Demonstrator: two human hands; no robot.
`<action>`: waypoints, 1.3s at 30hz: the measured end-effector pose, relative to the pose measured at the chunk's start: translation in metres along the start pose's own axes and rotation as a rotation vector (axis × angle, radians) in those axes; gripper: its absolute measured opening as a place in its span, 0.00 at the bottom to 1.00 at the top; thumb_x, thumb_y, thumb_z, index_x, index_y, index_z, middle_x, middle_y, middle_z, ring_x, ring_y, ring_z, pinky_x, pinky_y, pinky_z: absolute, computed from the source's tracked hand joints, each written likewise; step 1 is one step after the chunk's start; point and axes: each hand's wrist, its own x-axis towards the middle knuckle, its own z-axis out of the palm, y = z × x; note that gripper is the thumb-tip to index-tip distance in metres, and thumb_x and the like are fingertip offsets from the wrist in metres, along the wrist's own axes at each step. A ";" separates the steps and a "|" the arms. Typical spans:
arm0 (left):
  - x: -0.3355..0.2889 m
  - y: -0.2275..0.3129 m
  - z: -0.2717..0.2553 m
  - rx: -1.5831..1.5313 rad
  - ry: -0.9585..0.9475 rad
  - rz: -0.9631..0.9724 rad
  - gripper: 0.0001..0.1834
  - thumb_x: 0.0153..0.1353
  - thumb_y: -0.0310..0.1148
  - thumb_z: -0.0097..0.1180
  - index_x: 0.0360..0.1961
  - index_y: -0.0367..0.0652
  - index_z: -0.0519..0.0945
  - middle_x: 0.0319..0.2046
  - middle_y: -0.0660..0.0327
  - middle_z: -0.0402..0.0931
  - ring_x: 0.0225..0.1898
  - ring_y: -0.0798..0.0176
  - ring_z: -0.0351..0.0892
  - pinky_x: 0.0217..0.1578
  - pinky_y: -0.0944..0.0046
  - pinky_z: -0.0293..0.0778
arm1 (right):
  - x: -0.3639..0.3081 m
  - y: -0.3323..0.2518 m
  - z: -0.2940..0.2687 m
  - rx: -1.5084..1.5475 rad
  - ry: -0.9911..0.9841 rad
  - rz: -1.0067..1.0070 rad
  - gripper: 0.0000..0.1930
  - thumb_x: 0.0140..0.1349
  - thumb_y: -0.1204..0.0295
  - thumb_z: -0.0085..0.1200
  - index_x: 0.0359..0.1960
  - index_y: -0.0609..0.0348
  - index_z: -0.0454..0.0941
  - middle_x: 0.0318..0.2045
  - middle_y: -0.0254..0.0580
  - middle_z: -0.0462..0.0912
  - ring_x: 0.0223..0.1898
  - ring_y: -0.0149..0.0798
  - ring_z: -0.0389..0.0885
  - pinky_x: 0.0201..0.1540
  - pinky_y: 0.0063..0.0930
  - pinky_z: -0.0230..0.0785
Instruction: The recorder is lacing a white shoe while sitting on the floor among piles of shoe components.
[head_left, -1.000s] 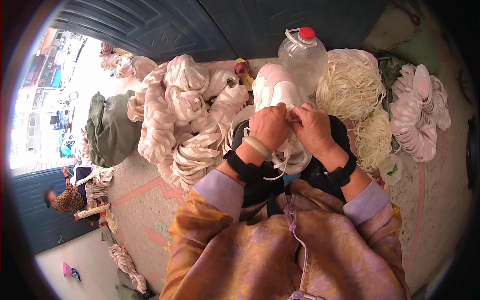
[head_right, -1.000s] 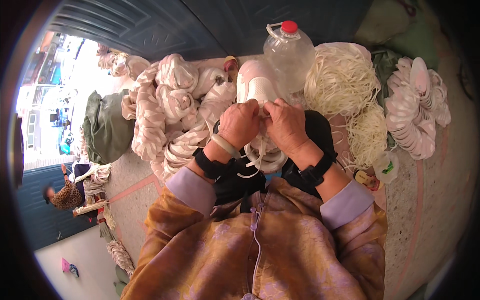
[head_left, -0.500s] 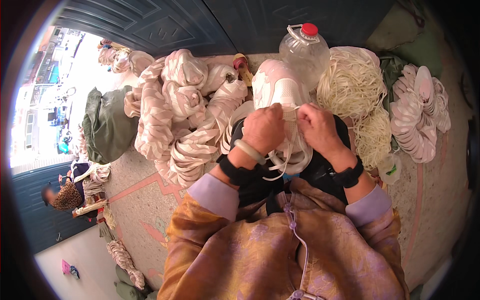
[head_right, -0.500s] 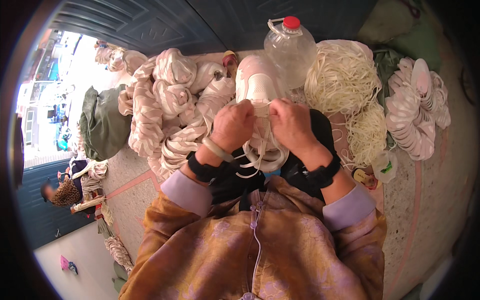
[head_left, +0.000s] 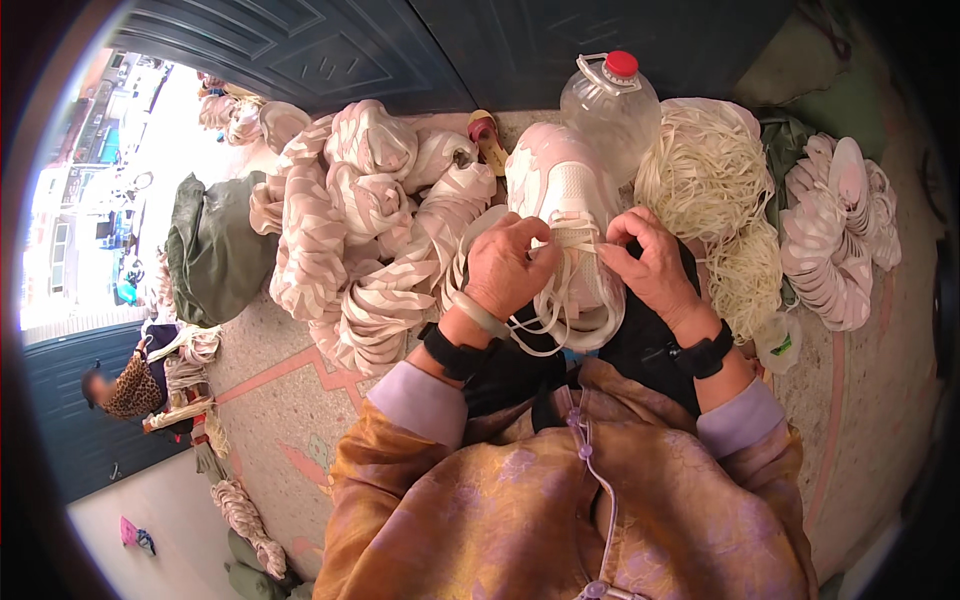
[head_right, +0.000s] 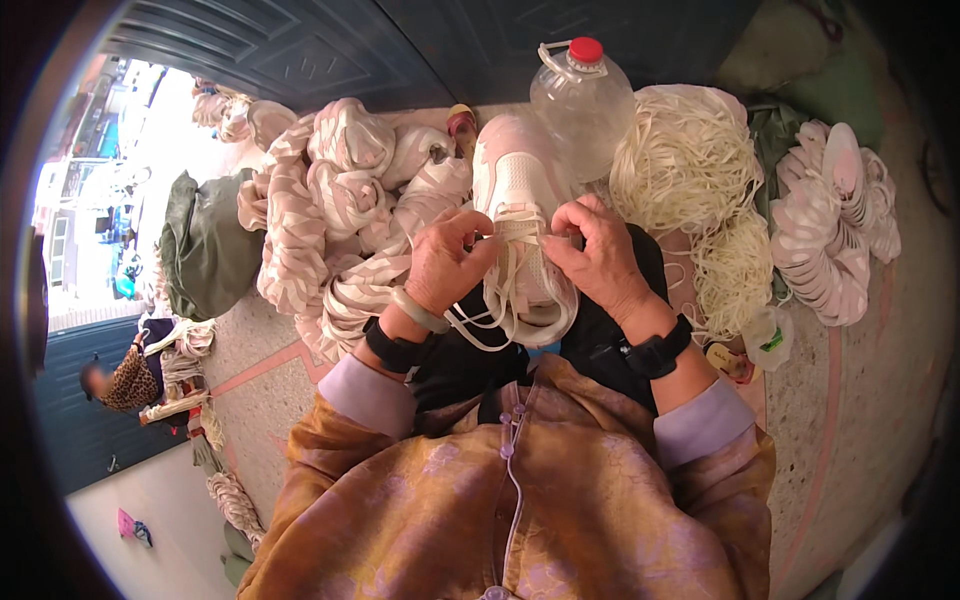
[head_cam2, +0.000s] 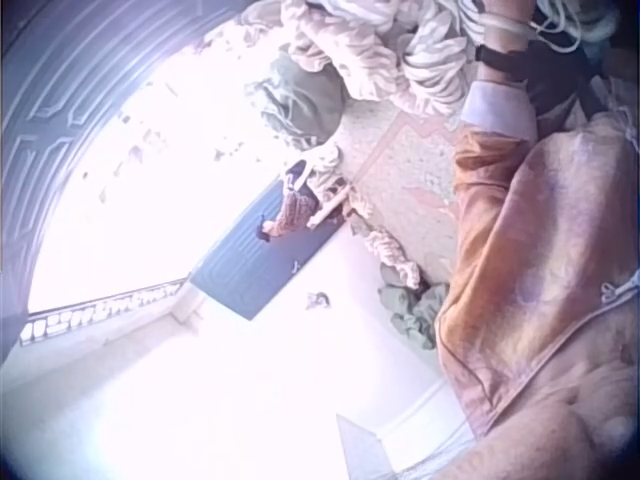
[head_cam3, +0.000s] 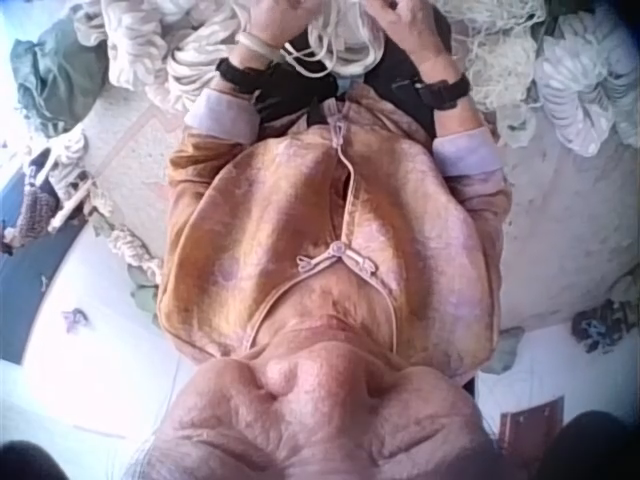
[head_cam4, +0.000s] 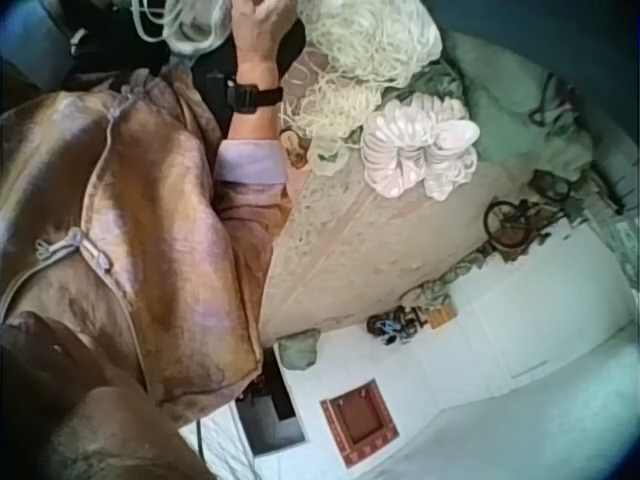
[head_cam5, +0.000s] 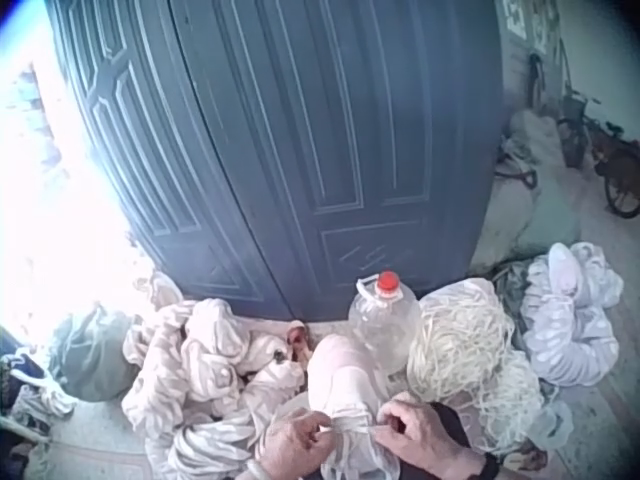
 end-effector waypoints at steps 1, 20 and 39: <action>0.000 0.001 0.002 0.001 0.000 0.001 0.09 0.48 0.32 0.60 0.31 0.42 0.78 0.19 0.62 0.69 0.21 0.66 0.69 0.23 0.65 0.66 | 0.001 0.003 0.005 -0.018 0.013 -0.038 0.09 0.49 0.73 0.59 0.27 0.60 0.71 0.26 0.39 0.72 0.28 0.40 0.71 0.33 0.31 0.66; -0.004 0.012 0.007 0.100 -0.023 0.019 0.09 0.49 0.31 0.59 0.32 0.41 0.75 0.30 0.55 0.74 0.29 0.48 0.77 0.29 0.54 0.72 | -0.001 -0.005 0.016 -0.125 0.158 -0.165 0.06 0.48 0.77 0.58 0.25 0.58 0.72 0.26 0.39 0.74 0.29 0.47 0.75 0.32 0.37 0.67; -0.006 0.020 0.006 0.195 -0.083 -0.065 0.11 0.50 0.32 0.60 0.32 0.43 0.72 0.30 0.55 0.73 0.30 0.47 0.76 0.30 0.53 0.70 | -0.005 0.004 0.022 0.018 0.122 -0.033 0.05 0.50 0.78 0.55 0.24 0.62 0.71 0.29 0.44 0.75 0.33 0.49 0.75 0.36 0.35 0.68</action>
